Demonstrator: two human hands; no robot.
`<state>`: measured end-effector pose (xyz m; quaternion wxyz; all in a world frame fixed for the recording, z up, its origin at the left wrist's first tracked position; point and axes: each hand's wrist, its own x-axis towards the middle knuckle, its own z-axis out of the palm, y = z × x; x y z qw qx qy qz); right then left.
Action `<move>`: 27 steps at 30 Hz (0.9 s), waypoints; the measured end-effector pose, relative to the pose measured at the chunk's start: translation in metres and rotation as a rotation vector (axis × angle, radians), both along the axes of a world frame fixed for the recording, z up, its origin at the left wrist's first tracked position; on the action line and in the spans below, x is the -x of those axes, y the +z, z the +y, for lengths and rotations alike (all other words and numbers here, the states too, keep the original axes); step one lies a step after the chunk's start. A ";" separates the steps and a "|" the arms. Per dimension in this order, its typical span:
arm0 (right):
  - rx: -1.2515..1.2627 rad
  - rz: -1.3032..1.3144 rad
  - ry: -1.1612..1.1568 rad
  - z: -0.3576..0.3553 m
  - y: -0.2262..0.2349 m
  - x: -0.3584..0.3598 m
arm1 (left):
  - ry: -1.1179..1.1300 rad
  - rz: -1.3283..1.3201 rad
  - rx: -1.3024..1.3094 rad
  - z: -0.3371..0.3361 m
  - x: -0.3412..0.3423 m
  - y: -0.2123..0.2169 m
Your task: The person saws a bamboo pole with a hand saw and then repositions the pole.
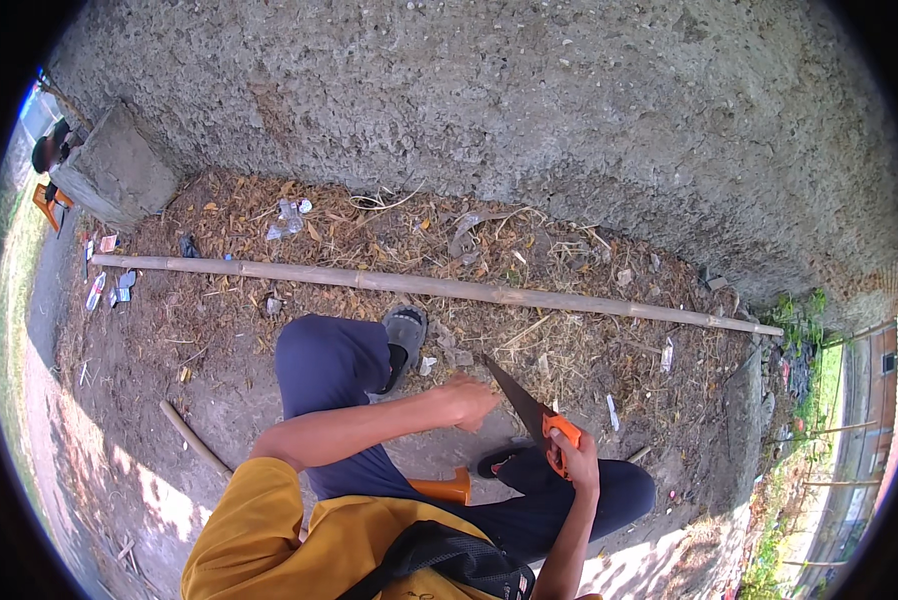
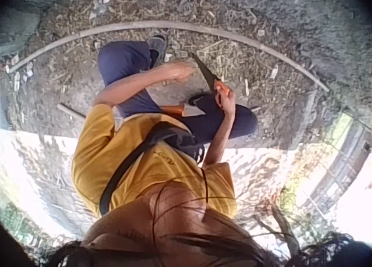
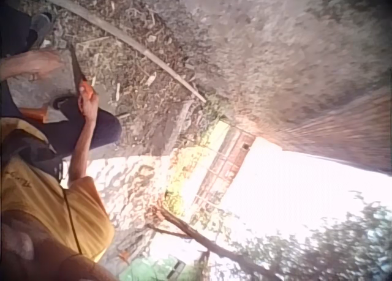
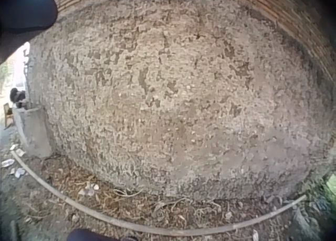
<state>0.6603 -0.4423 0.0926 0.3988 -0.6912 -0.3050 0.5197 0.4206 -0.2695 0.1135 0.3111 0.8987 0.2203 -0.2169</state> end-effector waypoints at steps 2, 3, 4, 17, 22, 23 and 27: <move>-0.015 0.008 0.002 0.001 0.001 0.001 | -0.004 0.013 -0.004 0.000 0.000 -0.003; -0.012 -0.008 0.010 0.001 0.000 0.001 | -0.005 0.028 -0.008 0.000 0.000 -0.004; -0.009 -0.024 0.018 0.001 -0.001 0.000 | -0.008 0.027 -0.009 0.000 0.000 -0.004; -0.001 -0.067 0.021 -0.002 -0.011 -0.004 | -0.007 0.002 -0.006 0.001 0.002 -0.001; 0.004 -0.079 0.034 -0.003 -0.011 -0.005 | -0.011 0.009 -0.018 0.001 0.000 -0.003; 0.003 -0.079 0.033 -0.003 -0.010 -0.005 | -0.009 0.016 -0.015 0.001 -0.001 -0.003; 0.004 -0.085 0.042 -0.001 -0.009 -0.004 | -0.021 0.028 -0.024 0.001 0.000 -0.005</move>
